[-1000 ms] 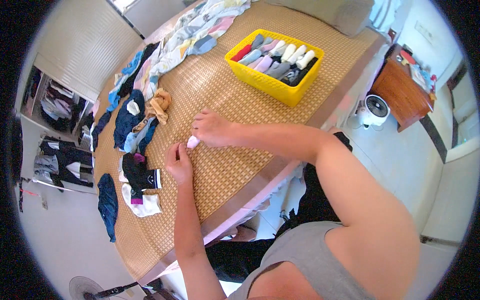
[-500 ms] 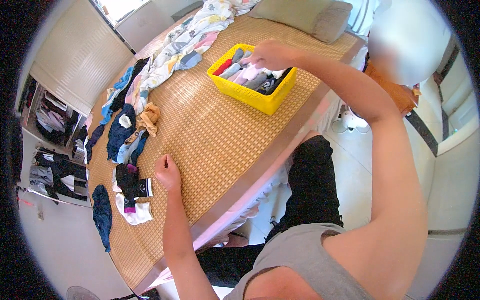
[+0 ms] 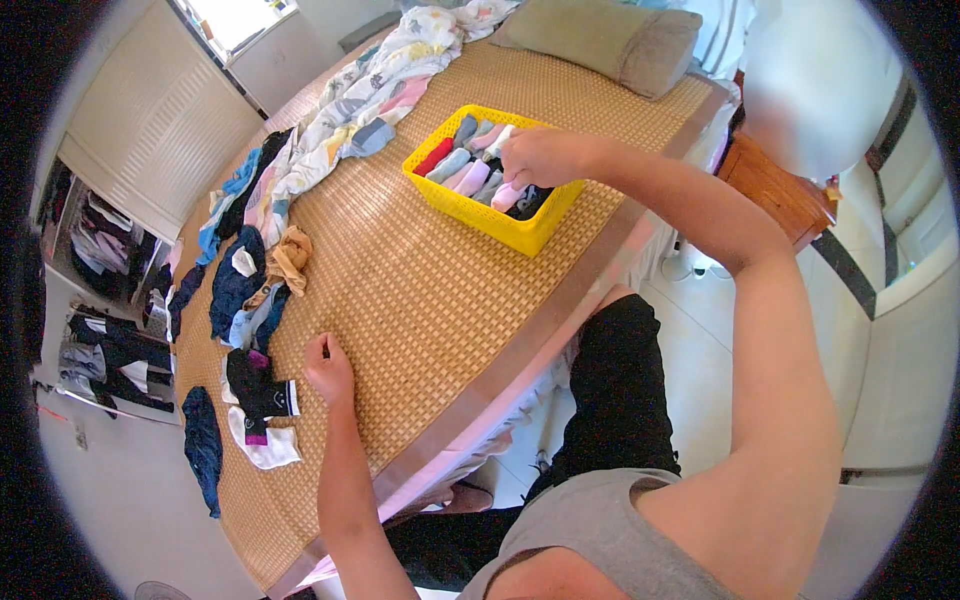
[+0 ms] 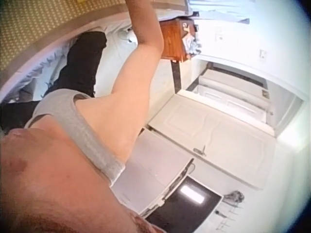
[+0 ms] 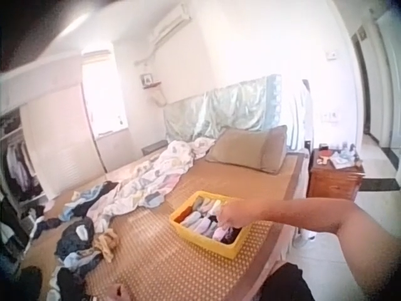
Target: Sort and fold various pairs of socks on a bed and place them into a yellow organizer basket.
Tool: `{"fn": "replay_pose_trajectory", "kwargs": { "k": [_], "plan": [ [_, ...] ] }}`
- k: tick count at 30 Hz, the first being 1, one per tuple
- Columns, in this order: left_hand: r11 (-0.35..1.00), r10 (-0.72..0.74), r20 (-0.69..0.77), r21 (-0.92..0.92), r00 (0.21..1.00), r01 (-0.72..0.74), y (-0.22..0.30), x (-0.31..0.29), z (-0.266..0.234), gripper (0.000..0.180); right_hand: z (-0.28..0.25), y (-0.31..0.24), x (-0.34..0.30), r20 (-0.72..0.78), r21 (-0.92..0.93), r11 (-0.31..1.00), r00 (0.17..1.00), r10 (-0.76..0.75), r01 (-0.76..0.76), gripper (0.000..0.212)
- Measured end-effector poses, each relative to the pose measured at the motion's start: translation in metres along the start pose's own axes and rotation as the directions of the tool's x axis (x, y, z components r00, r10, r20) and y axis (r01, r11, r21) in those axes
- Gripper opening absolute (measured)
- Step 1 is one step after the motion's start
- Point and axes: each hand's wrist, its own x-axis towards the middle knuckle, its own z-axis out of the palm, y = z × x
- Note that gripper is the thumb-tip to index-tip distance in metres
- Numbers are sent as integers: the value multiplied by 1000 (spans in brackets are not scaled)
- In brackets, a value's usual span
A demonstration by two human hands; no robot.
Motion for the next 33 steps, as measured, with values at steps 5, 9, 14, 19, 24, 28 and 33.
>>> {"fn": "replay_pose_trajectory", "kwargs": {
  "k": [5, 9, 14, 19, 24, 28, 33],
  "plan": [
    [1000, -3, 7, 9, 1000, 3, -7, -4, -2, 5, 12, -6, 6, -28, -142, 990, 999, -24, 20, 18],
    [1000, -13, -60, -4, 998, 13, -28, -7, 1, 7, 38, 3, 15, -22, -392, 918, 998, 59, -63, 17],
    [999, 38, -148, -13, 988, -40, -4, 1, 5, 18, -1, -48, 15, -31, -515, 850, 994, 107, -108, 20],
    [986, 63, -234, -133, 970, -96, 13, 7, -7, 10, -4, -131, 50, -250, -426, 903, 952, -174, 53, 18],
    [978, 203, -128, -24, 971, -208, 21, -9, -18, 1, 43, -243, 137, 57, 13, 991, 989, -136, 136, 23],
    [990, 109, -59, -84, 992, -114, 22, -18, -22, 10, 114, -298, 233, 13, 148, 864, 873, -488, 481, 39],
    [984, 110, -80, -133, 991, -120, 8, -33, 4, 35, 201, -381, 314, 41, -59, 746, 749, -662, 663, 61]
  ]
}}
